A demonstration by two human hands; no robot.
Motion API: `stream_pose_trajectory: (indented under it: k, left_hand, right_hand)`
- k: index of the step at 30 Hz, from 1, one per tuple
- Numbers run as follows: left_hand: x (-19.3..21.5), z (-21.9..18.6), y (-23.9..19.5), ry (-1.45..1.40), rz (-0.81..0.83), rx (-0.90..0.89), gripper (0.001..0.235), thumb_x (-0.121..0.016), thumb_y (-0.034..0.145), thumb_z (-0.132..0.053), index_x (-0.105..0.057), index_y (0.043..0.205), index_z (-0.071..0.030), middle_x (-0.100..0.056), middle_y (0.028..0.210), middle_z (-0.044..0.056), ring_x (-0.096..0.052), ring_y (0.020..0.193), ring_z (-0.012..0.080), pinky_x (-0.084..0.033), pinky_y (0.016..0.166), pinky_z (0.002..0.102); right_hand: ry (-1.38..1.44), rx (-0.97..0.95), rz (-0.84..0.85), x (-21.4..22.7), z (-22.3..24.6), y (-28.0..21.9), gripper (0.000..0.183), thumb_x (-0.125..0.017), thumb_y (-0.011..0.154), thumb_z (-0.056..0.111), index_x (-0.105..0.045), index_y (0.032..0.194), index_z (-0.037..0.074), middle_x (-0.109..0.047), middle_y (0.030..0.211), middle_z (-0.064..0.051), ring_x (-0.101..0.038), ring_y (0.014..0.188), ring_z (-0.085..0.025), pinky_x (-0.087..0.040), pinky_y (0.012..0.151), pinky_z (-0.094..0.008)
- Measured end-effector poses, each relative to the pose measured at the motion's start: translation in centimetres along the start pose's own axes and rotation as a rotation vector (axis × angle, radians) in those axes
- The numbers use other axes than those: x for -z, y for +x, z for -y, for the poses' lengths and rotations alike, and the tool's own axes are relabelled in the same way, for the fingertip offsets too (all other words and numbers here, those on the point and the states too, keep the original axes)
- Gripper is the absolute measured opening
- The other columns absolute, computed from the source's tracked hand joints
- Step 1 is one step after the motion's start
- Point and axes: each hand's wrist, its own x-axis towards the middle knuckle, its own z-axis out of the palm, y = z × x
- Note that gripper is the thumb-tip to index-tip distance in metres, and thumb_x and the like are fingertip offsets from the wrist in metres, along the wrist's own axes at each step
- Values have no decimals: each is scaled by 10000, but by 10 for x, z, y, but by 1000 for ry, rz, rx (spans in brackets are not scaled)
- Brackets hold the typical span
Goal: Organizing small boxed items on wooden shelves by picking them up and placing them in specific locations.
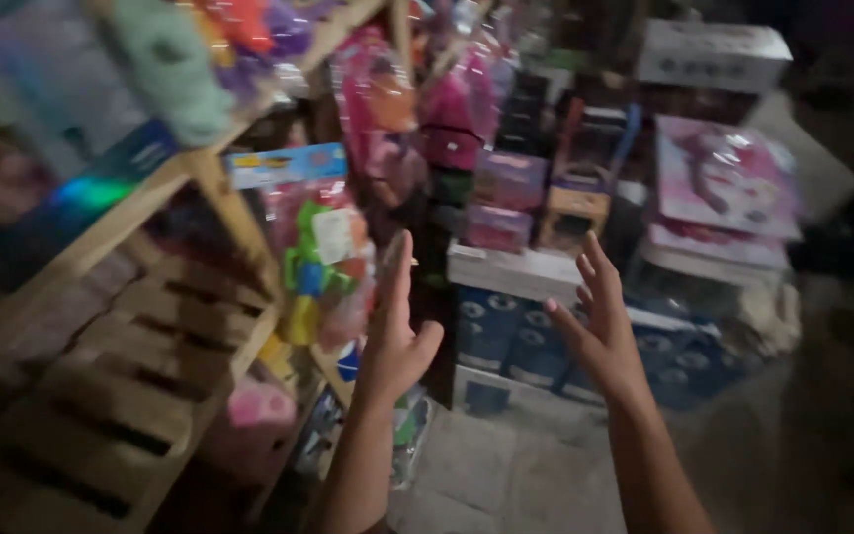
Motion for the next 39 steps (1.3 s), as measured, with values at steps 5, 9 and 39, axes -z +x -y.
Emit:
stream_pose_trajectory:
  k: [5, 9, 39]
  left_hand:
    - [-47, 9, 15, -159, 189, 6, 903, -524, 808, 82, -228, 1625, -167, -147, 1661, 237, -90, 1496, 502, -235, 1138, 623]
    - [-90, -3, 20, -224, 378, -26, 854, -565, 846, 64, -266, 1615, -158, -155, 1648, 267, -86, 1482, 533, -255, 1120, 634]
    - [-472, -178, -1, -385, 669, -286, 793, -636, 898, -58, -297, 1607, -169, -253, 1625, 262, -239, 1472, 491, -275, 1147, 574]
  right_hand:
    - [-142, -36, -206, 41, 0, -31, 848, -702, 862, -8, -280, 1588, 107, -279, 1601, -219, -212, 1437, -559, -220, 1112, -711]
    - [-165, -75, -341, 80, -4, -59, 843, -683, 893, 65, -239, 1607, 130, -220, 1633, -200, -185, 1467, -520, -205, 1151, -667]
    - [-388, -32, -658, 456, 11, -154, 775, -660, 927, 42, -299, 1595, 196, -282, 1637, -107, -216, 1467, -509, -229, 1125, -679]
